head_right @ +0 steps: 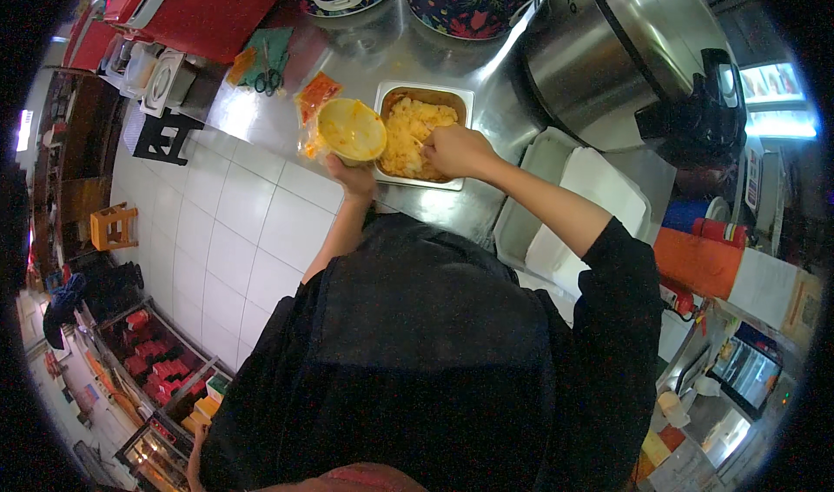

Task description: The person mixes a red ingredient into a container of rice with a scoop, then uses a small yellow cup to portion the rice mixture onto sheets of paper, forming it into rounded balls by hand.

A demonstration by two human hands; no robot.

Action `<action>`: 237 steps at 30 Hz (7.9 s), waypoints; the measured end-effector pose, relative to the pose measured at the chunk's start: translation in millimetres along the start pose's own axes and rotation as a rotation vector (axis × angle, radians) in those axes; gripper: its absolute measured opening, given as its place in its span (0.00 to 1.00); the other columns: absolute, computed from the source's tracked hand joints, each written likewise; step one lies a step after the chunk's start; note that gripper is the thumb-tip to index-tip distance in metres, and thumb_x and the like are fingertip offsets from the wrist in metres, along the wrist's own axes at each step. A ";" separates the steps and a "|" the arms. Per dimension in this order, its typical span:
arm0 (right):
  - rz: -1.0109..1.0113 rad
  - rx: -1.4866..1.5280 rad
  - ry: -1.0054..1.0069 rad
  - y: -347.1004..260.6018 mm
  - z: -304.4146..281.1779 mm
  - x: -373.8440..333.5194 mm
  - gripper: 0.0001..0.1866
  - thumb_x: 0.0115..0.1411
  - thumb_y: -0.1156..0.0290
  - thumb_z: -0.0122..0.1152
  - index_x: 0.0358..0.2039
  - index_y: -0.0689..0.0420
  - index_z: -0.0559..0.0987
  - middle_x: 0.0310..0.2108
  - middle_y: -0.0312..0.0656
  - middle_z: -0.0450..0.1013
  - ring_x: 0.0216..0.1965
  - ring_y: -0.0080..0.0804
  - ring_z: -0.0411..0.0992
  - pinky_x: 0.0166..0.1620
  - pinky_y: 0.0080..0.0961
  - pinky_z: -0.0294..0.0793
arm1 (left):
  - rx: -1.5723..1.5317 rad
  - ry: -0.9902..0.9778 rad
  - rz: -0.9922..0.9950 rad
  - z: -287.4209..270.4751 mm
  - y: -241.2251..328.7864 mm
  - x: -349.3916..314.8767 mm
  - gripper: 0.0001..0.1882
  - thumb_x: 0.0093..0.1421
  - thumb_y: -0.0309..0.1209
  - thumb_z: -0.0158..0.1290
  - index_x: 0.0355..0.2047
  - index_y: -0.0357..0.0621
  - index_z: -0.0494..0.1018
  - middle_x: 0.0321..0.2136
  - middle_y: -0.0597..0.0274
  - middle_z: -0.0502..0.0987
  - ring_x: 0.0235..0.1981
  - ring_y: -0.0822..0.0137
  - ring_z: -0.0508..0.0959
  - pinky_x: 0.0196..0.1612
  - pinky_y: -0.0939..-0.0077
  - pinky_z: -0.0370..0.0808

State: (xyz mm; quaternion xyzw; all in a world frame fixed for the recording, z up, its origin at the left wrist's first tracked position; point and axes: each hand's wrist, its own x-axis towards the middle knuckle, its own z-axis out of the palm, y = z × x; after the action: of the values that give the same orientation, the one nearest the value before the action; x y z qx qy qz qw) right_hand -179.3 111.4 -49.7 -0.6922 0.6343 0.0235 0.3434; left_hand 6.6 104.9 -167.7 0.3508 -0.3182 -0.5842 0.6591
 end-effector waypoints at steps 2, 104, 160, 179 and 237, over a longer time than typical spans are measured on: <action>0.031 0.015 -0.012 -4.3 -0.9 4.6 0.14 0.55 0.60 0.50 0.34 0.52 0.79 0.32 0.48 0.75 0.35 0.44 0.73 0.37 0.38 0.71 | 0.048 -0.067 0.062 0.8 7.7 13.8 0.36 0.55 0.57 0.40 0.49 0.34 0.60 0.46 0.56 0.67 0.47 0.63 0.68 0.49 0.70 0.65; 0.084 0.504 0.083 -60.7 -2.7 -40.1 0.29 0.59 0.45 0.44 0.31 0.61 0.78 0.21 0.48 0.72 0.25 0.36 0.70 0.31 0.30 0.68 | -0.544 -0.445 -1.022 28.3 98.8 48.4 0.32 0.60 0.57 0.32 0.55 0.48 0.59 0.52 0.56 0.65 0.53 0.53 0.66 0.52 0.51 0.66; 0.099 1.083 0.136 -78.0 12.5 -42.6 0.12 0.59 0.61 0.53 0.28 0.57 0.75 0.13 0.26 0.56 0.13 0.11 0.49 0.16 0.12 0.47 | -0.568 -0.490 -1.132 2.5 132.6 58.6 0.34 0.57 0.61 0.31 0.52 0.50 0.61 0.49 0.54 0.67 0.47 0.49 0.70 0.35 0.50 0.74; 0.256 0.294 0.734 -34.7 32.6 -54.9 0.21 0.54 0.55 0.54 0.44 0.56 0.73 0.38 0.51 0.70 0.42 0.46 0.68 0.43 0.38 0.68 | -0.983 -0.413 -1.250 6.0 152.2 67.2 0.33 0.52 0.54 0.48 0.53 0.48 0.61 0.52 0.51 0.60 0.52 0.53 0.59 0.48 0.58 0.61; 0.463 0.529 1.278 382.0 70.3 -280.5 0.11 0.52 0.66 0.60 0.34 0.58 0.76 0.22 0.36 0.71 0.21 0.24 0.65 0.27 0.21 0.65 | -0.128 -0.093 -0.199 115.6 65.1 -79.4 0.32 0.57 0.51 0.46 0.56 0.47 0.56 0.53 0.58 0.63 0.54 0.56 0.65 0.54 0.55 0.63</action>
State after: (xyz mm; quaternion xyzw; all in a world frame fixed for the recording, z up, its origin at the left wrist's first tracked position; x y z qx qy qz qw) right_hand -547.0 404.2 -142.2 -0.3129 0.8256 -0.4671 0.0480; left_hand -62.8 178.0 -50.5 0.3105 -0.2743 -0.6814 0.6034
